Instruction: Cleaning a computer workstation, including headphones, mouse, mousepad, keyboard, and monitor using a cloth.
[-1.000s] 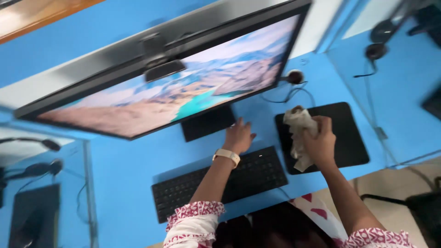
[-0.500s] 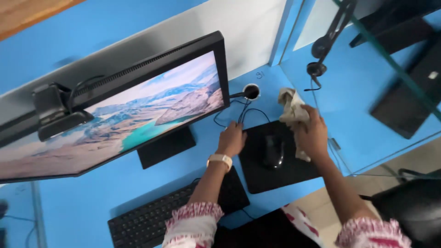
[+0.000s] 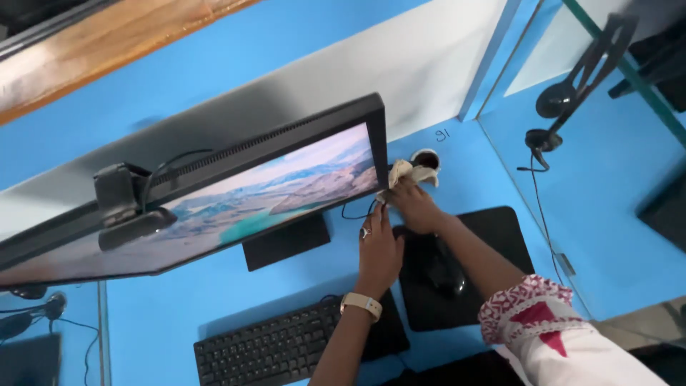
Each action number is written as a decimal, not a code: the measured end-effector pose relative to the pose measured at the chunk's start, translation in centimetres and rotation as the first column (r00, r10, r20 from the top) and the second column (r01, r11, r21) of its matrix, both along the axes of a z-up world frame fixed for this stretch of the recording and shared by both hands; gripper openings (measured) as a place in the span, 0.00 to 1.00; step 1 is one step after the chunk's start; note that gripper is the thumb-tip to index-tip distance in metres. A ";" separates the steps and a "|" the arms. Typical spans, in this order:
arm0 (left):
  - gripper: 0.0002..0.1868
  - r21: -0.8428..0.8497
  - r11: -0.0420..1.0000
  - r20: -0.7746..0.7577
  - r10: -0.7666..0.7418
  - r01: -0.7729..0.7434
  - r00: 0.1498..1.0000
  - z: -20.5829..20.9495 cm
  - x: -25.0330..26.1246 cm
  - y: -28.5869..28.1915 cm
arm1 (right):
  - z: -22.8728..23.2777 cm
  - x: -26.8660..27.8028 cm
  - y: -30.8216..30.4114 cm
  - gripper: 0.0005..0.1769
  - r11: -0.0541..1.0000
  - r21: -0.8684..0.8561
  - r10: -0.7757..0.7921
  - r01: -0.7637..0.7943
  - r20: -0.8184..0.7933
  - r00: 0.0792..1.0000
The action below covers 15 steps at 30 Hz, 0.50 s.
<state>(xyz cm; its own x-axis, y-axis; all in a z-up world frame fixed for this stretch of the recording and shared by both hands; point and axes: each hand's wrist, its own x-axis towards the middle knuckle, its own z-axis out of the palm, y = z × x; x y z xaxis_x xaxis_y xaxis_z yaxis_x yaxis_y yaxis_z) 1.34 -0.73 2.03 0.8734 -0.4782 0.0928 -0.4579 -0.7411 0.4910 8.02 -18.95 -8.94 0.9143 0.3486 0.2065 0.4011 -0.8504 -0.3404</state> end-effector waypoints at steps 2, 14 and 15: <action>0.41 0.086 0.996 -0.020 0.015 -0.013 1.000 -0.9 1.0 -0.3 | -1.1 0.4 0.1 0.35 1.000 -0.026 -0.012 0.010 -0.052 0.999; 0.43 0.361 0.920 -0.160 -0.101 0.154 0.982 -4.8 3.6 -3.9 | -0.1 -3.1 -11.4 0.48 0.782 -0.099 -0.576 0.615 -0.494 0.652; 0.44 0.411 0.898 -0.113 -0.119 0.156 0.986 -5.0 3.9 -4.0 | -0.3 -2.3 -11.7 0.46 0.729 -0.051 -0.585 0.683 -0.564 0.582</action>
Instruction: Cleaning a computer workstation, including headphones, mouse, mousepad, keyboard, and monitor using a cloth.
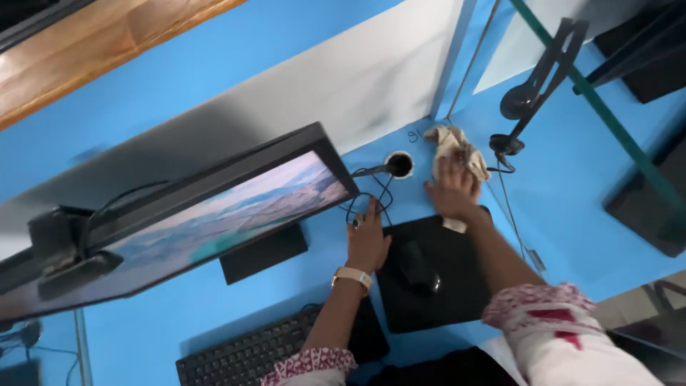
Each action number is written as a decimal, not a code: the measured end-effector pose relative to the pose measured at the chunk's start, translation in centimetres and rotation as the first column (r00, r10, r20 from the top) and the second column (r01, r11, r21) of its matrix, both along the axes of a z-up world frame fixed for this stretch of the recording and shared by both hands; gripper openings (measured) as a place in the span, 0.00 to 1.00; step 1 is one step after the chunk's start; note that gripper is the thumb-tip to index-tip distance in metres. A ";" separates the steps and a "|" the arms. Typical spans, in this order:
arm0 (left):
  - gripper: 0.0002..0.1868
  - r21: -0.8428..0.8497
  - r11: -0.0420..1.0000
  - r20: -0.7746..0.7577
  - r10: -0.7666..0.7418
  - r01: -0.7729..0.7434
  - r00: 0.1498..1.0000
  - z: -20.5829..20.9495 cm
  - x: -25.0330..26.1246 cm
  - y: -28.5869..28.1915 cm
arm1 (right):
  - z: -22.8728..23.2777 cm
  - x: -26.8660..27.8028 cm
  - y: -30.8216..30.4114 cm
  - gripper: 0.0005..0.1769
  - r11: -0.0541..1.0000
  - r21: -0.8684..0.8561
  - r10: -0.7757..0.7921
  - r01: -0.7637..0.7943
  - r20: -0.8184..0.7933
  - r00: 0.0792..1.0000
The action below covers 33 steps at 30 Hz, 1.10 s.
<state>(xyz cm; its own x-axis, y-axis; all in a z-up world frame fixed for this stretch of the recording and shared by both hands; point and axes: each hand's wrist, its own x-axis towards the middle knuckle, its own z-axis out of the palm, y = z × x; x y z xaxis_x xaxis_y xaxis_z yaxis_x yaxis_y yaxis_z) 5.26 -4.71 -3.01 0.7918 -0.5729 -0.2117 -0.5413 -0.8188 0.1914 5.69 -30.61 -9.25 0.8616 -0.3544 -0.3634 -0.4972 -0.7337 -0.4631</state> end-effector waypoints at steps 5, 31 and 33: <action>0.46 -0.008 0.999 -0.077 0.040 -0.041 0.996 0.5 0.7 -0.4 | -8.1 4.2 3.9 0.42 0.916 -0.344 0.288 -0.209 0.197 0.937; 0.40 -0.023 0.995 0.039 0.095 -0.094 0.995 1.4 -8.3 1.4 | 7.8 -22.3 4.6 0.19 0.960 -0.053 -0.211 0.273 0.502 0.839; 0.42 -0.004 0.995 -0.043 0.101 -0.101 0.994 -1.0 -8.7 1.7 | 0.1 -25.4 3.0 0.37 0.936 -0.173 -0.167 0.307 0.547 0.820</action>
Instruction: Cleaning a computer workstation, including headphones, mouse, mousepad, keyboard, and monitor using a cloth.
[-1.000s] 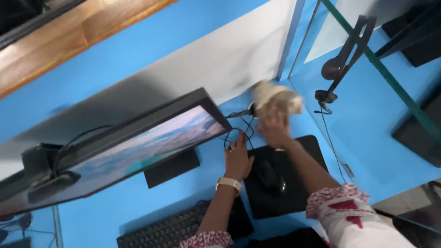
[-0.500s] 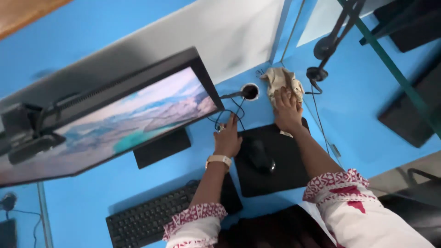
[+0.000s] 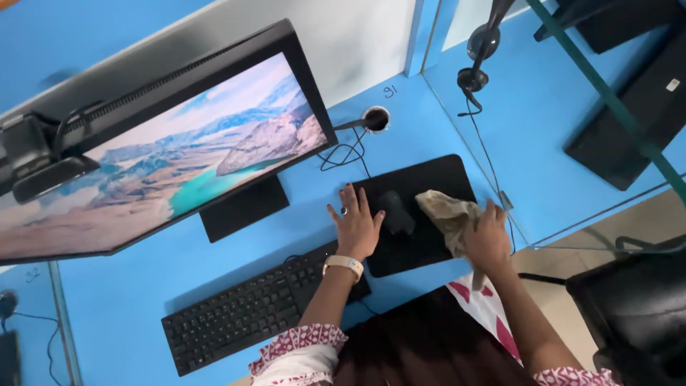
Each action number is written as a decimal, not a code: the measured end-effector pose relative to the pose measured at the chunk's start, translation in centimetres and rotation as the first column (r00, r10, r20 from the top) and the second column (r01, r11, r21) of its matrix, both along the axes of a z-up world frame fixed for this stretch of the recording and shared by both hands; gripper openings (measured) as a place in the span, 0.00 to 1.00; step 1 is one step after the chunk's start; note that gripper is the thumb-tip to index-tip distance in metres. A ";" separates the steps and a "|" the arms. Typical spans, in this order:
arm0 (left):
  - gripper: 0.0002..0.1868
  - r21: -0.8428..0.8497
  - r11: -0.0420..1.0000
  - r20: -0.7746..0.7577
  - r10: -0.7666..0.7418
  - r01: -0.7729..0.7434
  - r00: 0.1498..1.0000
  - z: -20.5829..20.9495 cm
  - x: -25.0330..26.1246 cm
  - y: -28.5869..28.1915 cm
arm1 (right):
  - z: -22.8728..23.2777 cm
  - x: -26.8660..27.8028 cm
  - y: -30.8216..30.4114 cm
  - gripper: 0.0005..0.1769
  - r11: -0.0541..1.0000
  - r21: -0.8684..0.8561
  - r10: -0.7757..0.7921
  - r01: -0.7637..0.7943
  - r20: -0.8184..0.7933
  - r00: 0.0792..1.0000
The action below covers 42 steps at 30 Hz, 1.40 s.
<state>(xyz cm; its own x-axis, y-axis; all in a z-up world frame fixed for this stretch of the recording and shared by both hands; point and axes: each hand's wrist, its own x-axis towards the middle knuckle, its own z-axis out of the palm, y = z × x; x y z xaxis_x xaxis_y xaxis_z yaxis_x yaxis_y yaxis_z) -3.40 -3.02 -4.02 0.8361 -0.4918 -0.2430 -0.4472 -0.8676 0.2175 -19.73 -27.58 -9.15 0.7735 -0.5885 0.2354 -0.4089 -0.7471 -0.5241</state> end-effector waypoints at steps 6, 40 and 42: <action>0.45 0.185 0.977 0.097 -0.121 0.102 0.988 0.7 -0.4 1.7 | 2.1 3.0 2.5 0.41 0.956 0.245 -0.093 0.162 -0.273 0.958; 0.50 -0.126 0.987 0.028 0.108 -0.104 0.994 -1.6 -0.7 6.5 | 7.0 -8.5 5.1 0.19 0.999 -0.042 -0.009 -0.002 -0.265 0.964; 0.61 -0.032 0.996 0.028 -0.078 0.079 0.997 -1.4 -2.4 8.4 | 5.7 -6.8 8.7 0.26 0.951 -0.027 0.304 -0.307 -0.066 0.950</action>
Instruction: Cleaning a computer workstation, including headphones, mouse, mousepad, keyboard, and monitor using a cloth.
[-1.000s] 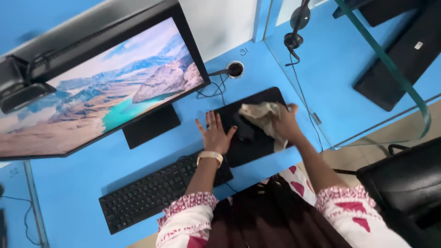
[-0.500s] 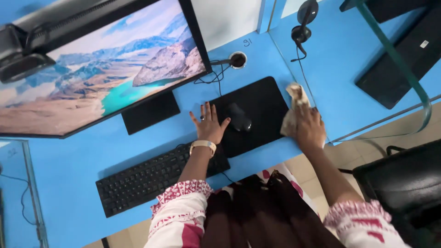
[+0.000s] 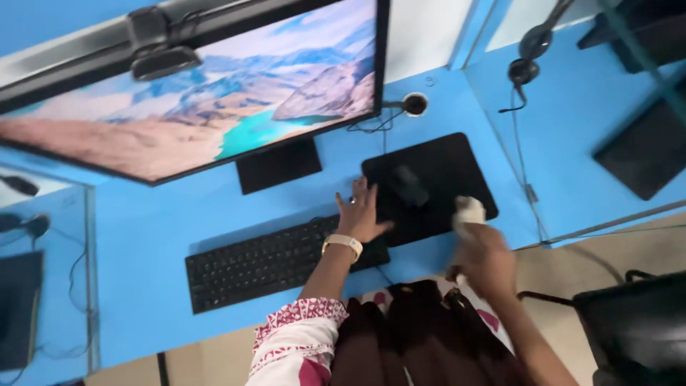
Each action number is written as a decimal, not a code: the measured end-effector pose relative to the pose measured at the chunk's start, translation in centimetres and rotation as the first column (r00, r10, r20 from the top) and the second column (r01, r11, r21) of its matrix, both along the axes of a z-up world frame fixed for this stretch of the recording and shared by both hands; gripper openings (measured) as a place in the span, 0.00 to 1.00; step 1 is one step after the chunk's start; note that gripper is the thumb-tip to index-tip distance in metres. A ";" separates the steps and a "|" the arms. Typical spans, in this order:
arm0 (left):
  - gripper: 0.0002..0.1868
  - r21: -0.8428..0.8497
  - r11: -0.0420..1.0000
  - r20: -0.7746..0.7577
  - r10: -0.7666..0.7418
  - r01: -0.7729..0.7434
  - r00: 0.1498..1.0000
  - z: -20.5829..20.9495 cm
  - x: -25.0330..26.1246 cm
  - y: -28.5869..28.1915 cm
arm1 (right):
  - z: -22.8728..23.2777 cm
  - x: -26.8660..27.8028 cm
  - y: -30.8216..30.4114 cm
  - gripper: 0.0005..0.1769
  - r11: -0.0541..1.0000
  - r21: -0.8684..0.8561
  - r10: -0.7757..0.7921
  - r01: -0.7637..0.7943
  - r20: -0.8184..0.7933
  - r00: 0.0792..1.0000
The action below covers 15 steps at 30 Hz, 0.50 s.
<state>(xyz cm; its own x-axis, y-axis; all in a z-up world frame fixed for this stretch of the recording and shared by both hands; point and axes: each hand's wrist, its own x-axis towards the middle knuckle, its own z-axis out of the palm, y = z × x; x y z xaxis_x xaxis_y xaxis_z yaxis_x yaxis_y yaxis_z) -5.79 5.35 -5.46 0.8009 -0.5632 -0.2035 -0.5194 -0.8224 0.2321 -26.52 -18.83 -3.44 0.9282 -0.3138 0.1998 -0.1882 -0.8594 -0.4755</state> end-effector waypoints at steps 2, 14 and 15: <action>0.69 0.004 1.000 -0.017 -0.014 0.014 1.000 0.5 -0.9 1.3 | -1.8 2.8 4.8 0.30 0.974 -0.094 0.199 -0.204 -0.057 0.978; 0.88 0.067 0.993 -0.015 -0.092 0.093 0.996 2.8 -4.3 7.3 | -4.8 3.1 11.7 0.33 0.960 -0.181 0.185 -0.214 -0.164 0.969; 0.88 0.077 0.994 0.009 -0.083 0.082 0.997 2.5 -4.5 7.3 | -6.8 3.0 12.2 0.32 0.918 -0.260 0.216 -0.301 -0.309 0.926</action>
<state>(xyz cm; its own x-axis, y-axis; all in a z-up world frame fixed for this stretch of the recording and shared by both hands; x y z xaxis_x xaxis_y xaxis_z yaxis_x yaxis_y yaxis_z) -10.24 12.64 -2.95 0.7553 -0.6103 -0.2387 -0.5883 -0.7920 0.1632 -23.54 -6.67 -10.21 0.9995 -0.0208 -0.0222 -0.0240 -0.9879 -0.1533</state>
